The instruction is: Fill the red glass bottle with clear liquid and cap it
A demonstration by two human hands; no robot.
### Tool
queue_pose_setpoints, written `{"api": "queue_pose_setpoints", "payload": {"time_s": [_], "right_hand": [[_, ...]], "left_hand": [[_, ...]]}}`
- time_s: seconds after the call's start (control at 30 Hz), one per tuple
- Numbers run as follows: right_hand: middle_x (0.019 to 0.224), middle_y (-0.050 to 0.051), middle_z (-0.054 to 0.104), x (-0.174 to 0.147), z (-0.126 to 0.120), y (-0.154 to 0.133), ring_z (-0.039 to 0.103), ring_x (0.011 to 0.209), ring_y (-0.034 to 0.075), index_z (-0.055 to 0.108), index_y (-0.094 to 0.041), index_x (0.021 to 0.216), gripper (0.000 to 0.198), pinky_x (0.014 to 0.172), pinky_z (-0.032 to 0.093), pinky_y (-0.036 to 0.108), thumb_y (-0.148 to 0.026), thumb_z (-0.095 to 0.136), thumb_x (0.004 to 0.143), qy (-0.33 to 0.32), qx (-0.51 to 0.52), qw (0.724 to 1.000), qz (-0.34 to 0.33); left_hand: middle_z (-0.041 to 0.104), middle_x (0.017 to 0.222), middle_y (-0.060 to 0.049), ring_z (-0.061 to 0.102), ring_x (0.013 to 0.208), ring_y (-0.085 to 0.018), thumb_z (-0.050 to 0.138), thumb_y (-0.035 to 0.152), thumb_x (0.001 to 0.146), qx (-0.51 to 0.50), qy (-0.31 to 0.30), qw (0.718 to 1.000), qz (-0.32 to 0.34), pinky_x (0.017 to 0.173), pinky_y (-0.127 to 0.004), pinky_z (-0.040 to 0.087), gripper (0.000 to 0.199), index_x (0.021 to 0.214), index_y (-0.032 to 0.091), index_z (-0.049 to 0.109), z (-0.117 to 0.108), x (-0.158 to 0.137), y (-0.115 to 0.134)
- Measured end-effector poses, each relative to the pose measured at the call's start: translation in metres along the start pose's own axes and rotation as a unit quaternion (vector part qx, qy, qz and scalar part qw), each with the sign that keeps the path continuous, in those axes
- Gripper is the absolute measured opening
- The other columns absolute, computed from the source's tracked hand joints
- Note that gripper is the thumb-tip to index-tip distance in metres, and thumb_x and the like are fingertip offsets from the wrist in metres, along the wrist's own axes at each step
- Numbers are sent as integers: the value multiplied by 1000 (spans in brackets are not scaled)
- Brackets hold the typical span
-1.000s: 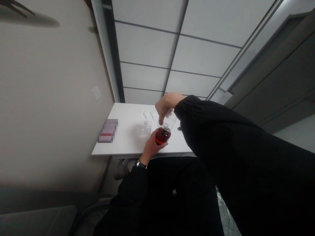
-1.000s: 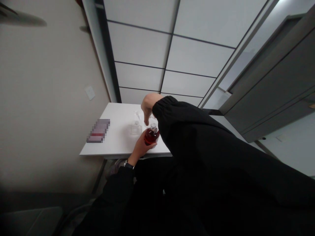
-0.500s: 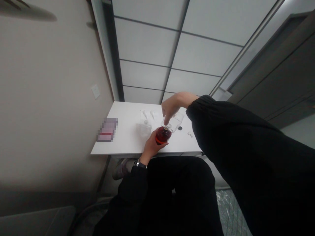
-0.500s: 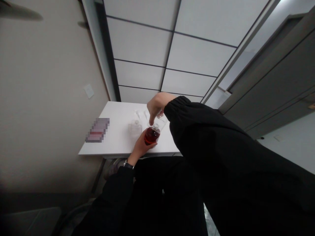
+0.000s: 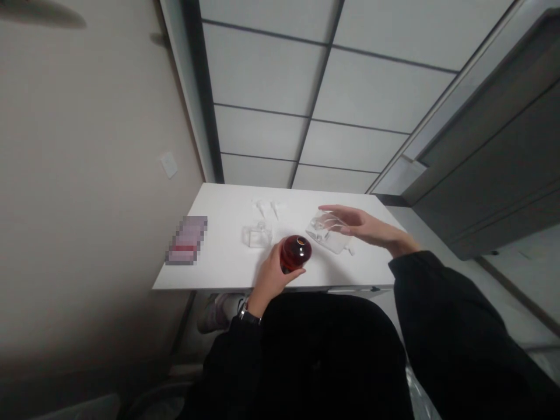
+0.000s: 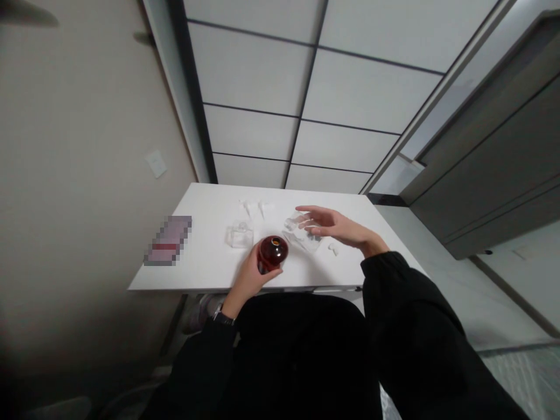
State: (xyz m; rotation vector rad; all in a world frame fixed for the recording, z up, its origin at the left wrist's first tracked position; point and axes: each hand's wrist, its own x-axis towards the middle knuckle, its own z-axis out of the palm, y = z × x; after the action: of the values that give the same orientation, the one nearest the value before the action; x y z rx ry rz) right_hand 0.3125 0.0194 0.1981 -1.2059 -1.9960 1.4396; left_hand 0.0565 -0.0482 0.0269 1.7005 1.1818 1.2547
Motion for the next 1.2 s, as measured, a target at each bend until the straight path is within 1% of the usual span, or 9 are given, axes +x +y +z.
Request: {"api": "queue_pose_setpoints", "payload": {"time_s": [0.07, 0.2, 0.33, 0.43, 0.57, 0.7, 0.8, 1.0, 1.2], "right_hand": [[157, 13, 58, 10, 12, 22, 59, 141, 30, 55, -31, 150, 92, 120, 45, 46, -65, 85, 70, 63, 88, 994, -19], [161, 8, 54, 56, 40, 58, 49, 152, 28, 61, -36, 135, 79, 129, 35, 45, -52, 93, 65, 110, 164, 979, -42], [154, 7, 59, 100, 62, 92, 50, 150, 27, 58, -37, 127, 72, 131, 33, 45, -43, 95, 65, 105, 193, 974, -46], [150, 7, 60, 115, 70, 112, 49, 151, 28, 55, -38, 126, 68, 131, 32, 48, -42, 93, 70, 76, 189, 978, -52], [154, 9, 56, 116, 72, 124, 44, 155, 28, 50, -38, 132, 66, 131, 31, 53, -40, 89, 79, 15, 187, 981, -47], [157, 11, 52, 113, 69, 123, 41, 156, 31, 48, -34, 137, 70, 133, 25, 58, -40, 89, 81, 4, 143, 989, -26], [156, 11, 54, 113, 69, 122, 46, 153, 32, 49, -32, 138, 71, 132, 32, 56, -39, 90, 81, -1, 121, 992, -29], [153, 9, 60, 117, 77, 126, 53, 149, 30, 56, -33, 141, 70, 129, 38, 55, -34, 90, 79, 27, 108, 990, -89], [158, 8, 58, 98, 63, 119, 50, 151, 29, 50, -36, 154, 81, 130, 34, 60, -32, 88, 82, 87, 98, 980, -147]], "left_hand": [[59, 153, -13, 59, 141, -34, 90, 37, 77, -5, -4, 1000, -8, 120, -51, 46, 88, 152, 26, 45, -1, -1, 1], [58, 154, -10, 57, 142, -35, 92, 36, 76, 0, -12, 999, -34, 120, -51, 47, 92, 154, 30, 44, -4, -4, 3], [58, 155, -9, 58, 142, -38, 94, 43, 73, 8, -31, 997, -67, 118, -57, 50, 96, 155, 38, 44, -8, -11, 0], [57, 156, -8, 60, 140, -40, 97, 48, 67, 16, -43, 995, -86, 112, -61, 55, 103, 155, 45, 43, -9, -17, -6], [63, 149, -9, 68, 129, -41, 101, 46, 59, 15, -60, 995, -78, 104, -58, 62, 110, 154, 45, 47, -10, -18, -15], [67, 145, -9, 70, 127, -36, 90, 44, 71, -21, -90, 993, -77, 107, -50, 60, 89, 151, 34, 54, -12, -15, -19], [68, 143, -9, 71, 125, -33, 82, 39, 80, -37, -90, 993, -64, 108, -44, 60, 75, 150, 34, 55, -14, -13, -20], [67, 143, -10, 70, 127, -35, 92, 30, 69, -13, -68, 996, -50, 106, -45, 61, 90, 150, 33, 52, -14, -8, -6], [67, 144, -13, 66, 132, -37, 99, 32, 61, -10, -25, 994, -109, 108, -49, 59, 94, 145, 26, 56, -7, -3, 9]]}}
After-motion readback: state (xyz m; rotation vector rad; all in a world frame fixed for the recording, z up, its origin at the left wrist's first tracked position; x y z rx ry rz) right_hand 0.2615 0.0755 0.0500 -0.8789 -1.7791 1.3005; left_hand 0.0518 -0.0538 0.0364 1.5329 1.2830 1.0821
